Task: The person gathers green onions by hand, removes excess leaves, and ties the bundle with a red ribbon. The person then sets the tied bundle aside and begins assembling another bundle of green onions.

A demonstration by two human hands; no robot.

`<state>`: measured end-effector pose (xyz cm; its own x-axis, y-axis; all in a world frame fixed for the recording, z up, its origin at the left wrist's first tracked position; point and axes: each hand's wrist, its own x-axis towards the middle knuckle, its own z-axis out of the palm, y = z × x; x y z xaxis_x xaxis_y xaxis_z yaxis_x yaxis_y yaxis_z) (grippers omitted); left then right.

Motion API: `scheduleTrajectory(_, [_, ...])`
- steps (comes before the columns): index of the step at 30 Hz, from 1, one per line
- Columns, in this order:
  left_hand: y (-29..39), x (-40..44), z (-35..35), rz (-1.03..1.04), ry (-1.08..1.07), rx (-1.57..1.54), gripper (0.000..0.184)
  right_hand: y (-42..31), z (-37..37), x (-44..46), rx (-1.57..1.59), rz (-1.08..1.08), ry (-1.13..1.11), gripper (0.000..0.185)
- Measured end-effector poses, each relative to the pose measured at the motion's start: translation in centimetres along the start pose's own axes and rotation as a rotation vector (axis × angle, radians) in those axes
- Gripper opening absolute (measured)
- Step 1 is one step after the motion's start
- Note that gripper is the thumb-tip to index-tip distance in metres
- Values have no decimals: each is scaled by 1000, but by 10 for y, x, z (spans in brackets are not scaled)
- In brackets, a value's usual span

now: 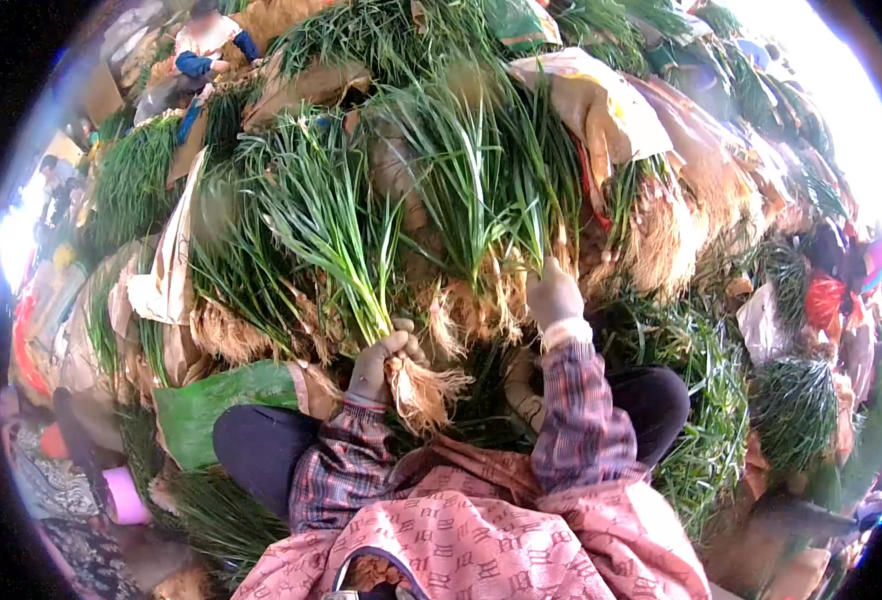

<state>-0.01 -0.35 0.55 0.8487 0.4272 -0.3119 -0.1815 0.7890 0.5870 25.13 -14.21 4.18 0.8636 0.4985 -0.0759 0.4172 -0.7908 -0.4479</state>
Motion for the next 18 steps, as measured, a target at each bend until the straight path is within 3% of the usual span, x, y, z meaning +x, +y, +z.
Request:
scheduleTrajectory(2, [0, 6, 3, -50, 24, 95, 28, -15, -12, -18, 464, -135, 137, 25])
scheduleTrajectory(3, [-1, 4, 9, -79, 40, 136, 31, -36, -22, -32, 911, -114, -35, 26])
scheduleTrajectory(4, [-1, 4, 15, -99, 56, 177, 34, -39, -11, -33, 1087, -116, -239, 31])
scheduleTrajectory(5, [-15, 14, -2, -109, -36, 165, 39, -25, 28, -27, 1118, -128, -314, 33])
scheduleTrajectory(6, [-4, 0, 14, -129, -16, 396, 39, -26, 49, -34, 1079, -160, -408, 33])
scheduleTrajectory(8, [-9, -2, 22, -188, 18, 287, 32, -32, 85, -43, 884, -288, -457, 35])
scheduleTrajectory(9, [-17, 0, 24, -150, 34, 171, 27, -40, 92, -48, 827, -335, -446, 37])
scheduleTrajectory(11, [-12, -2, 17, -209, 113, 247, 23, -51, 91, -58, 873, -301, -404, 42])
scheduleTrajectory(12, [-10, -2, 18, -193, 181, 223, 21, -49, 83, -52, 874, -266, -594, 40])
scheduleTrajectory(14, [-6, -4, 16, -116, 148, 180, 19, -50, 70, -53, 1001, -258, -625, 35])
scheduleTrajectory(16, [-6, -6, 23, -126, 192, 82, 18, -49, 65, -55, 983, -271, -423, 29])
scheduleTrajectory(18, [-1, -10, 32, -83, 235, 86, 19, -31, 60, -52, 834, -488, -198, 30])
